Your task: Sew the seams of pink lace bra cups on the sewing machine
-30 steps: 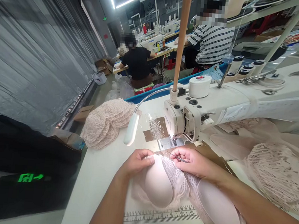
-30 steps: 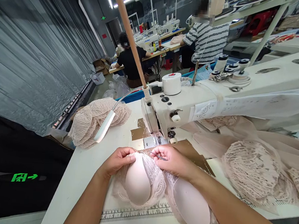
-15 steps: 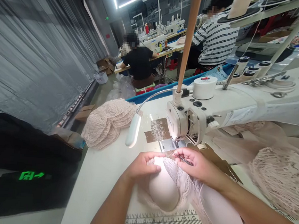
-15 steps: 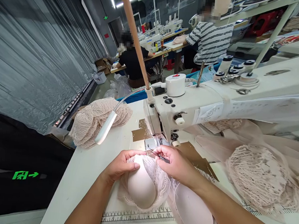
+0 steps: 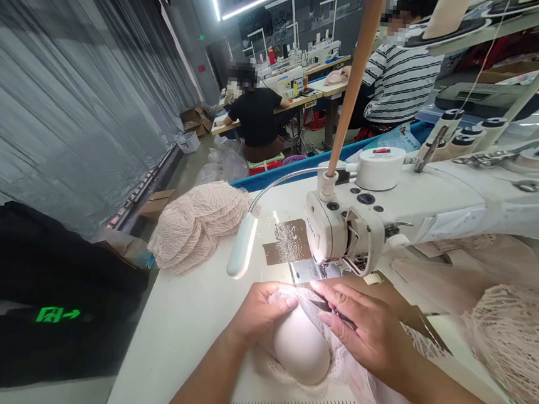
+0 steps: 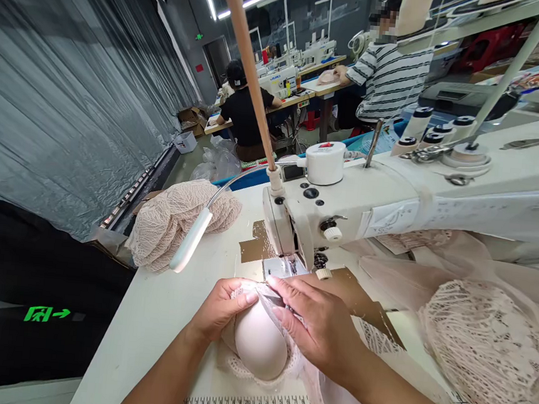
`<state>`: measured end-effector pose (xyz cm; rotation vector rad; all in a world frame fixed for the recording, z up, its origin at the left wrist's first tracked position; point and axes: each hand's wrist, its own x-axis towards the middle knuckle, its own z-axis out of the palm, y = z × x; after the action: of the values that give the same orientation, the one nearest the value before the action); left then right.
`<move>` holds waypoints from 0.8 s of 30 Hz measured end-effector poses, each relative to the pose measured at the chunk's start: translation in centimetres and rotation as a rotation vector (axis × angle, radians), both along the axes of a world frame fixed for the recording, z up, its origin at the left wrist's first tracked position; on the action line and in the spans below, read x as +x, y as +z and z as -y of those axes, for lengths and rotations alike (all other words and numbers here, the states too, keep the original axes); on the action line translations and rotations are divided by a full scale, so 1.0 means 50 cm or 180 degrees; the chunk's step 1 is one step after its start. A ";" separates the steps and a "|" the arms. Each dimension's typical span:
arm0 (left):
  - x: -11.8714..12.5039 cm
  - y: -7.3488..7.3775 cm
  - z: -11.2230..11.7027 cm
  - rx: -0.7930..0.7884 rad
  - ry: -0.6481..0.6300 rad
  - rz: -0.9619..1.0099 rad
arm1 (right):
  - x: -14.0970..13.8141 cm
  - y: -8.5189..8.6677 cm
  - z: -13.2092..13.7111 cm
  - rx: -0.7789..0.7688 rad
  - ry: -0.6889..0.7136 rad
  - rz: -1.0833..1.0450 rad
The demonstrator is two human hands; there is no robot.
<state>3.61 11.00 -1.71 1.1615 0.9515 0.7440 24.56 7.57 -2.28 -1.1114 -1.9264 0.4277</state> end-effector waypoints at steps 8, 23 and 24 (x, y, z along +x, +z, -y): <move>0.008 0.002 0.008 -0.0208 -0.0130 0.0120 | -0.012 -0.014 0.003 0.0431 -0.0047 0.0347; 0.007 0.006 0.010 -0.0164 -0.0137 0.0212 | -0.012 -0.016 0.003 0.0531 -0.0116 0.0318; 0.007 0.007 0.010 -0.0154 -0.0142 0.0224 | -0.012 -0.016 0.003 0.0540 -0.0116 0.0318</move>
<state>3.96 10.49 -1.38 1.1040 0.8777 0.7176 23.96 7.42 -3.09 -1.0722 -1.9855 0.1874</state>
